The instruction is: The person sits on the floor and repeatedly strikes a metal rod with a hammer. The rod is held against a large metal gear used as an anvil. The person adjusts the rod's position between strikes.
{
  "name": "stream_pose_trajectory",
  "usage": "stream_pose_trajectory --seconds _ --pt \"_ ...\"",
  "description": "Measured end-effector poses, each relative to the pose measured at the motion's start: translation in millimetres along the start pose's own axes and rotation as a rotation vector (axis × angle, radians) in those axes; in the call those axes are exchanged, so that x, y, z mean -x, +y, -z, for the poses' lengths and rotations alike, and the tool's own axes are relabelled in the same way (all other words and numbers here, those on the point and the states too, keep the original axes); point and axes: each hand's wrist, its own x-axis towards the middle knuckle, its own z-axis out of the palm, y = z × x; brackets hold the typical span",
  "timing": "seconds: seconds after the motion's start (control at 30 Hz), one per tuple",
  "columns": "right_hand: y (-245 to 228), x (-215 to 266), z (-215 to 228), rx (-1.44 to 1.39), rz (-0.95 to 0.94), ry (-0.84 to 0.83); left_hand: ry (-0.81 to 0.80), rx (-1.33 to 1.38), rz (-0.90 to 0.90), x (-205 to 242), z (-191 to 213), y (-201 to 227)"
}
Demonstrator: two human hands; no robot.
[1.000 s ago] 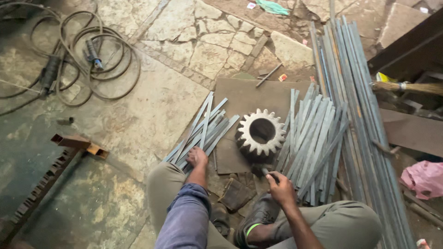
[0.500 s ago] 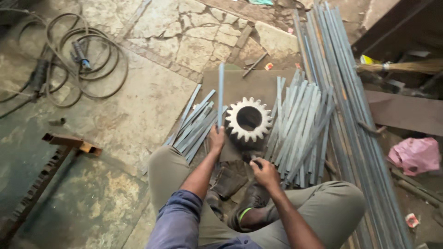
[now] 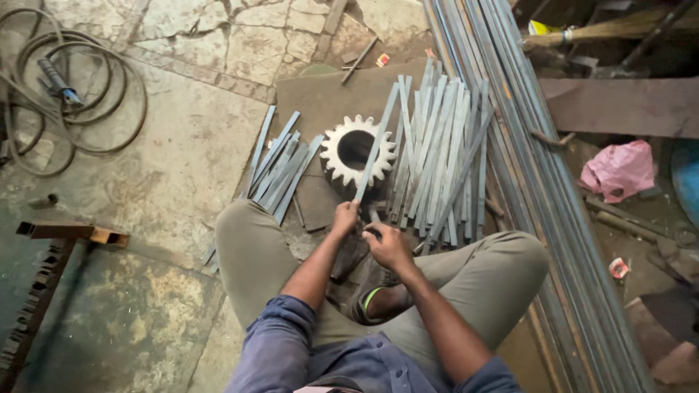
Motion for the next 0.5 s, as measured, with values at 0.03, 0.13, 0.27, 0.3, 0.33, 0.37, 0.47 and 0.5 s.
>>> stream_pose_trajectory --seconds 0.03,0.13,0.27,0.3,0.33,0.37,0.47,0.5 --pt "1 1 0 0.015 -0.030 -0.012 0.009 0.041 0.018 -1 -1 1" --pt "-1 4 0 0.053 -0.080 -0.039 0.025 0.180 0.109 1 1 3" --pt "-6 5 10 0.057 -0.100 -0.072 0.069 0.228 0.178 18 6 7" --pt "-6 6 12 0.050 -0.119 -0.086 0.091 0.206 0.157 22 7 9" --pt "-6 7 12 0.060 -0.113 -0.085 0.113 0.184 0.137 26 8 10" --pt "-5 8 12 0.070 -0.109 -0.083 0.134 0.162 0.116 31 8 12" --pt "3 13 5 0.058 -0.082 -0.069 0.168 0.098 0.038 45 8 16" --pt "8 15 3 0.049 -0.068 -0.068 0.168 0.107 0.080 51 6 16"
